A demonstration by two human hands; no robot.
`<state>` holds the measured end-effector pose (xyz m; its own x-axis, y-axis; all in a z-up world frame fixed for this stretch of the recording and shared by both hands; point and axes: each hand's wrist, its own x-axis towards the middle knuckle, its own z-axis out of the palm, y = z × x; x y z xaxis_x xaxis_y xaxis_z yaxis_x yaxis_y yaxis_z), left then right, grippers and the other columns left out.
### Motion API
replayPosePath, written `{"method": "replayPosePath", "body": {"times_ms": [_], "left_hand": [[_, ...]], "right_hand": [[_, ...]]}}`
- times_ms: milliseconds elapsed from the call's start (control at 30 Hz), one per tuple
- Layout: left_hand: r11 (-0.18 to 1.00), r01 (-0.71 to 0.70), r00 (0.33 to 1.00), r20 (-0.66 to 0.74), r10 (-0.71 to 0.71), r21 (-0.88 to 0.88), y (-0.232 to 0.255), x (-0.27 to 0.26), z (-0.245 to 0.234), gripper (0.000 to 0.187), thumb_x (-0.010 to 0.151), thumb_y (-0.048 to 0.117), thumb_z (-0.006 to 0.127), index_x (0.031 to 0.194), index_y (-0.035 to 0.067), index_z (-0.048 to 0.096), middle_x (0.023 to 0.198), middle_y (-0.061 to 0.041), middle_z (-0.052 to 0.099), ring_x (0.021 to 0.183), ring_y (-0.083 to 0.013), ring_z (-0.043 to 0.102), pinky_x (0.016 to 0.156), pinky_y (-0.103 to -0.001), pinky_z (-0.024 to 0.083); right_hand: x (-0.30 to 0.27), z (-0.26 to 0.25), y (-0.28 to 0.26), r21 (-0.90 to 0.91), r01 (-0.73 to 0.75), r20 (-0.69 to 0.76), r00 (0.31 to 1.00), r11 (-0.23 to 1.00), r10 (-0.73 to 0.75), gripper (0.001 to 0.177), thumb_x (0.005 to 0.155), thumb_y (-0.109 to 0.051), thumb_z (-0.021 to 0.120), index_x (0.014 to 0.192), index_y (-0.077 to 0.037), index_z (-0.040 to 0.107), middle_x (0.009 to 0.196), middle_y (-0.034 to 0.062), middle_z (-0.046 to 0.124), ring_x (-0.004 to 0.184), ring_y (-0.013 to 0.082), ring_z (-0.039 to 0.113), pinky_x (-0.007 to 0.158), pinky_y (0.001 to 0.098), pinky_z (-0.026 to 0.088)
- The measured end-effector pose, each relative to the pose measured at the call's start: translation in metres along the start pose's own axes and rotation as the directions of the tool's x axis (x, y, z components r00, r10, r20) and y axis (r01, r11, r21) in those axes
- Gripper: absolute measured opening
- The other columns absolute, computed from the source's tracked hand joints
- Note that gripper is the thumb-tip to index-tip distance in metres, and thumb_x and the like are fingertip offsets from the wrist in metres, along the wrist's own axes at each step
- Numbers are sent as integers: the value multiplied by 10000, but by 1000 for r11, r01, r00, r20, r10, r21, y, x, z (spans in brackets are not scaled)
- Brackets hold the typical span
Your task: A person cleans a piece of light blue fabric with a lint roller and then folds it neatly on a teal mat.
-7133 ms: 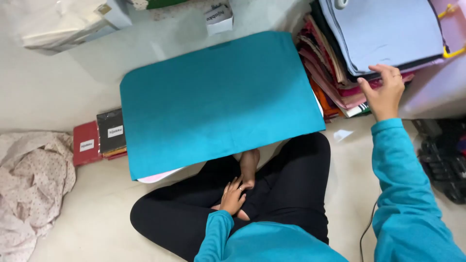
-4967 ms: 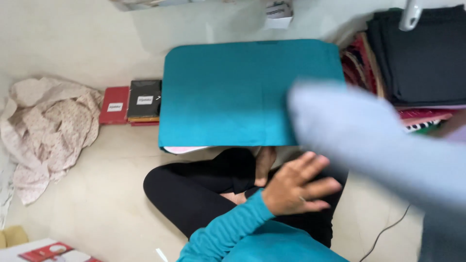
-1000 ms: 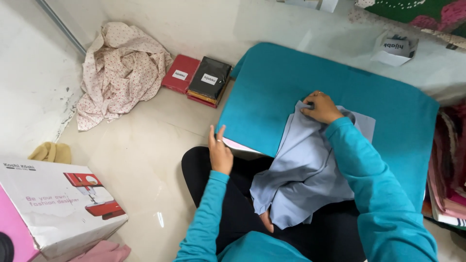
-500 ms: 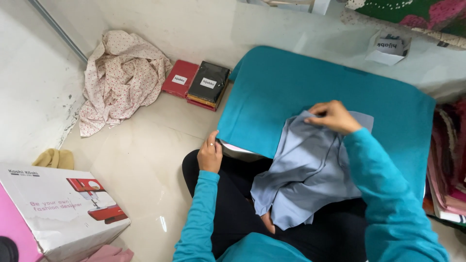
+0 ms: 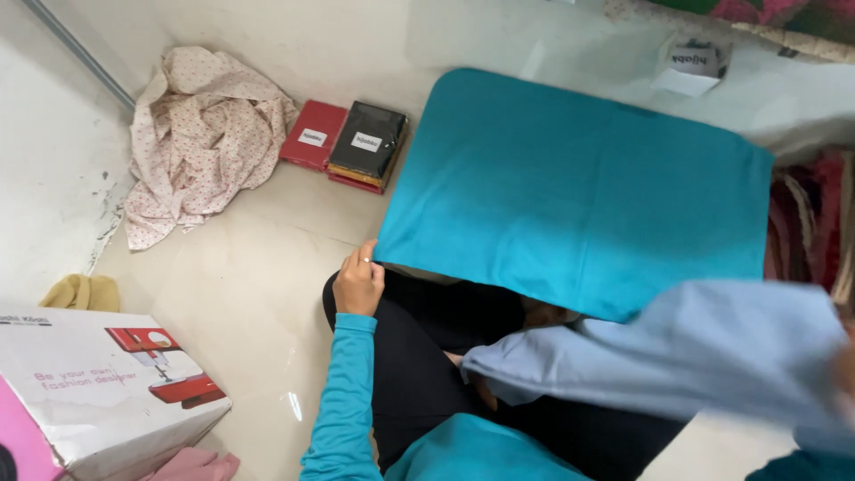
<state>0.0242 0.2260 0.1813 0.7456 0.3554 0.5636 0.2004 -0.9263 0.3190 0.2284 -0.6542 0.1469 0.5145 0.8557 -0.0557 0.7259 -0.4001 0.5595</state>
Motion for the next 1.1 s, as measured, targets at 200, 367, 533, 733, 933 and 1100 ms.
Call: {"method": "replayPosePath", "body": {"times_ms": [200, 367, 533, 733, 933, 1100], "left_hand": [[997, 60, 994, 91, -56, -41, 9, 1, 6, 688, 766, 36, 716, 1425, 120, 537, 1192, -73, 595, 1054, -250, 620, 821, -341, 583], [935, 165, 984, 114, -135, -313, 10, 3, 28, 896, 693, -217, 589, 1514, 95, 409, 1397, -159, 587, 1227, -339, 628, 1072, -417, 504], [936, 153, 988, 61, -140, -316, 6, 9, 33, 775, 723, -220, 554, 1423, 111, 521, 1308, -136, 676, 1094, -311, 696, 965, -409, 555], [977, 92, 996, 39, -86, -190, 5, 16, 27, 705, 741, -203, 617, 1371, 110, 583, 1153, -131, 729, 1010, -291, 715, 928, -399, 570], [994, -4, 1000, 19, 7, -109, 10, 13, 16, 686, 723, -190, 588, 1346, 93, 628, 1134, -100, 739, 962, -267, 690, 911, -373, 562], [999, -43, 998, 42, 44, -12, 2, 14, 20, 663, 751, -184, 634, 1345, 112, 644, 1121, -79, 747, 938, -243, 686, 901, -355, 581]], "right_hand": [[124, -313, -105, 905, 423, -412, 858, -33, -307, 338, 1027, -172, 458, 807, -163, 714, 711, -3, 779, 552, 81, 817, 506, 238, 742], [192, -331, -111, 778, -627, 468, 617, 35, 632, 424, 899, -57, 717, 1312, 27, 669, 1283, 156, 694, 938, 281, 677, 765, 377, 545], [133, -164, -126, 499, -864, 472, 340, 70, 813, 537, 1069, -278, 695, 1360, 169, 627, 1207, 353, 695, 1033, 469, 689, 868, 501, 554], [116, -126, -140, 287, -934, 409, 321, 213, 854, 311, 1124, -243, 681, 1058, 37, 798, 906, 263, 770, 781, 417, 718, 811, 458, 581], [100, -125, -149, 301, -912, 223, 352, 280, 909, 206, 1108, -160, 694, 1060, 32, 752, 870, 248, 743, 725, 427, 701, 761, 466, 587], [93, -118, -146, 374, -907, 297, 316, 195, 901, 239, 1126, -149, 678, 1067, 73, 743, 899, 283, 748, 740, 450, 706, 769, 480, 580]]}}
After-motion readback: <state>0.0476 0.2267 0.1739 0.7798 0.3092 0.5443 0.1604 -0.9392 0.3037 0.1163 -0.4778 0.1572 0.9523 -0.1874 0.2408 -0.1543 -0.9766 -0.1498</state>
